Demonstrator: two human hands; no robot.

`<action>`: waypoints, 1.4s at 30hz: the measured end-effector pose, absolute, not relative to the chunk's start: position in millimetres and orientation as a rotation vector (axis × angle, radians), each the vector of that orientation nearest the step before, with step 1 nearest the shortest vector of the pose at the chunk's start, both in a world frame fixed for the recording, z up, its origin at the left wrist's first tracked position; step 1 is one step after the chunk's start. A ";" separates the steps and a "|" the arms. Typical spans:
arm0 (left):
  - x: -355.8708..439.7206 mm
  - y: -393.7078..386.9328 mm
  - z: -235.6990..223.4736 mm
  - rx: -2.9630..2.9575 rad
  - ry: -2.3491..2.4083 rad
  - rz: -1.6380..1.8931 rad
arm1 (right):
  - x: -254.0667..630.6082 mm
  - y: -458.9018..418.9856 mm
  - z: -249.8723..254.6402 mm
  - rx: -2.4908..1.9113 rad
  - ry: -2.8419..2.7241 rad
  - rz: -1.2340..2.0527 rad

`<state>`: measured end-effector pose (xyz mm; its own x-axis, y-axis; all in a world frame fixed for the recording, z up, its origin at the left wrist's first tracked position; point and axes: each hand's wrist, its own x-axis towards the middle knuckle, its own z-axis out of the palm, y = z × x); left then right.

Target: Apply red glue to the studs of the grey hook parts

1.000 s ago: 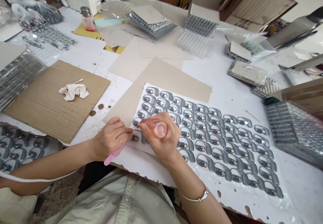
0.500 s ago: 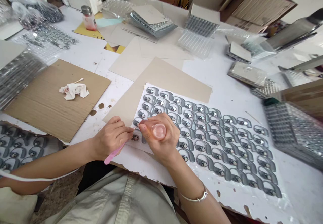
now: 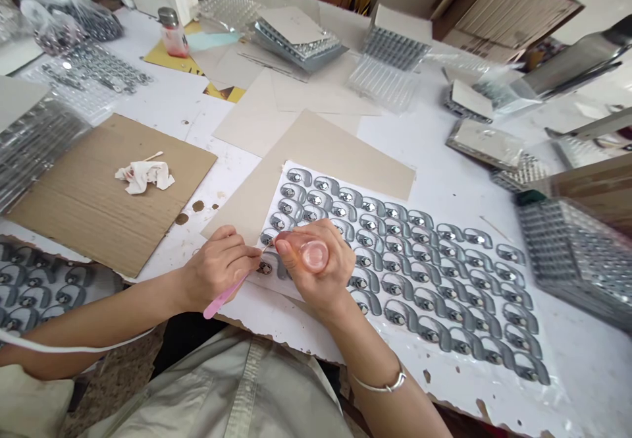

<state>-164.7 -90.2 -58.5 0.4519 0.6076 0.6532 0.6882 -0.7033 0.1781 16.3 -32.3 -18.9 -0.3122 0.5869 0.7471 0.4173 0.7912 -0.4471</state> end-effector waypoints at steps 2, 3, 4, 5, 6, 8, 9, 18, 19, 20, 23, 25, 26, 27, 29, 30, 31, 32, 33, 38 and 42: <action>-164.9 -90.2 -57.9 -2.577 -1.154 -1.095 | 16.5 -32.7 -18.6 -0.747 -1.957 0.190; -164.9 -90.2 -57.5 -2.575 -1.151 -1.101 | 16.5 -32.8 -18.6 -0.746 -1.957 0.182; -165.0 -90.3 -57.2 -2.575 -1.148 -1.105 | 16.6 -32.9 -18.7 -0.745 -1.955 0.176; -165.0 -90.4 -57.0 -2.576 -1.146 -1.108 | 16.7 -33.0 -18.9 -0.745 -1.954 0.172; -165.1 -90.6 -57.0 -2.577 -1.145 -1.109 | 16.9 -33.0 -19.3 -0.746 -1.954 0.168; -165.3 -91.2 -57.8 -2.579 -1.144 -1.108 | 17.6 -32.9 -20.2 -0.740 -1.957 0.158; -165.4 -91.4 -58.3 -2.577 -1.145 -1.107 | 18.0 -32.9 -20.6 -0.735 -1.961 0.153; -165.9 -91.6 -61.2 -2.585 -1.151 -1.099 | 19.5 -34.4 -19.5 -0.710 -1.975 0.133; -165.7 -91.6 -61.4 -2.588 -1.154 -1.103 | 19.2 -34.7 -19.2 -0.708 -1.977 0.136; -165.6 -91.5 -61.6 -2.590 -1.157 -1.108 | 19.1 -35.0 -19.0 -0.707 -1.978 0.138; -165.3 -90.7 -61.0 -2.581 -1.169 -1.139 | 21.1 -36.1 -20.2 -0.722 -1.976 0.143; -165.5 -89.9 -59.5 -2.568 -1.179 -1.166 | 25.0 -37.4 -22.6 -0.746 -1.947 0.162; -165.8 -89.5 -58.5 -2.564 -1.183 -1.184 | 27.5 -38.3 -24.1 -0.756 -1.918 0.173; -166.1 -89.1 -57.5 -2.563 -1.186 -1.204 | 30.1 -39.3 -25.7 -0.764 -1.883 0.182; -166.8 -88.5 -55.7 -2.572 -1.182 -1.245 | 34.8 -41.5 -28.6 -0.775 -1.821 0.191; -167.2 -88.3 -55.1 -2.577 -1.178 -1.262 | 36.4 -42.5 -29.7 -0.783 -1.805 0.194; -167.5 -88.2 -54.7 -2.581 -1.174 -1.270 | 37.4 -43.3 -30.4 -0.795 -1.800 0.201; -167.8 -88.1 -54.6 -2.582 -1.175 -1.271 | 37.8 -44.0 -30.9 -0.812 -1.803 0.213; -168.0 -88.1 -54.7 -2.584 -1.177 -1.268 | 37.7 -44.4 -31.1 -0.825 -1.808 0.226; -168.6 -89.1 -57.1 -2.602 -1.197 -1.234 | 34.9 -44.4 -30.6 -0.865 -1.837 0.267; -168.8 -89.6 -58.5 -2.609 -1.198 -1.230 | 34.1 -43.8 -31.3 -0.869 -1.839 0.276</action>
<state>-168.8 -89.6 -58.5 0.3956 0.6332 0.6653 0.6480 -0.7057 0.2864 34.1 -43.8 -31.3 -0.2010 0.6741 0.7108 0.4356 0.7114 -0.5515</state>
